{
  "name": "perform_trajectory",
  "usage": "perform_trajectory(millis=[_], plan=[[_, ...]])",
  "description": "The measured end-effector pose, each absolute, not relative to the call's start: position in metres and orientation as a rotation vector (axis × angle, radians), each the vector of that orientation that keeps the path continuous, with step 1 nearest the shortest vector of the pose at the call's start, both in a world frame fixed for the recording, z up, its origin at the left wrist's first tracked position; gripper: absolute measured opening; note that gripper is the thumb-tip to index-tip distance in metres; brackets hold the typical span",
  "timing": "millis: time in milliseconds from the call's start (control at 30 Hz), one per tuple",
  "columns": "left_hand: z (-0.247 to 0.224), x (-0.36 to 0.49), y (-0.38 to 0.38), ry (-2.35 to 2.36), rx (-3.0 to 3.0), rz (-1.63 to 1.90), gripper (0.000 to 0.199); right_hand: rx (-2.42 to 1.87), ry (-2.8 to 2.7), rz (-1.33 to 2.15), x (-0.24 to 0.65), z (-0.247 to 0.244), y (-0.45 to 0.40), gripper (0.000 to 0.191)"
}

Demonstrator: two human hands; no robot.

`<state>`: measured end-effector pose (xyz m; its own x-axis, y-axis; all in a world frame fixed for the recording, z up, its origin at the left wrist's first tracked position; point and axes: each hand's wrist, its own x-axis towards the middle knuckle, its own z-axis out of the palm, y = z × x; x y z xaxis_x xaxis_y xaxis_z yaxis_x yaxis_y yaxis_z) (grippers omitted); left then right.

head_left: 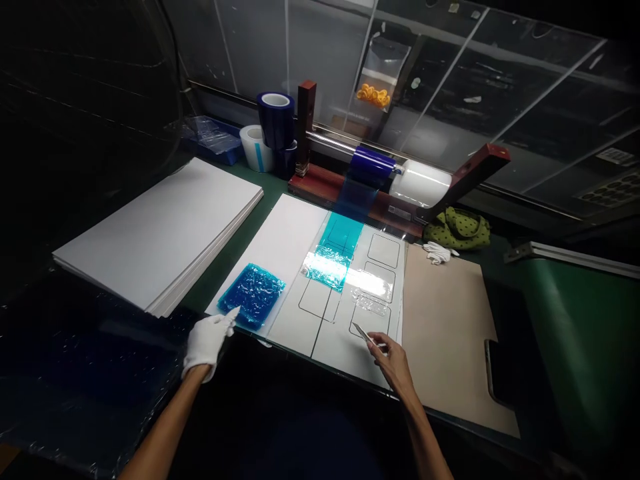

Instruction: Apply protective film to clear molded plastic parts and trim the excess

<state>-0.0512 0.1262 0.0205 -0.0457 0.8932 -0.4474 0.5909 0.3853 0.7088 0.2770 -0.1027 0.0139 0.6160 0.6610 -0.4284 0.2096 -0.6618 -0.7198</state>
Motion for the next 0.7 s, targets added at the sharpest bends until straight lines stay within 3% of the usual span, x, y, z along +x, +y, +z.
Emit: perform_trajectory(millis=[267,467,700], plan=[[0.046,0.060,0.135,1.257,2.085,0.335,0.039,-2.368,-0.497,0.650,0.298,0.006,-0.082,0.036],[0.016,0.163,0.106,0.611,2.457,0.166,0.068,-2.511,-0.290,0.546,0.327,0.002,-0.132,0.028],[-0.018,0.236,0.084,0.224,2.629,0.021,0.095,-2.384,-0.316,0.633,0.337,-0.014,-0.117,0.024]])
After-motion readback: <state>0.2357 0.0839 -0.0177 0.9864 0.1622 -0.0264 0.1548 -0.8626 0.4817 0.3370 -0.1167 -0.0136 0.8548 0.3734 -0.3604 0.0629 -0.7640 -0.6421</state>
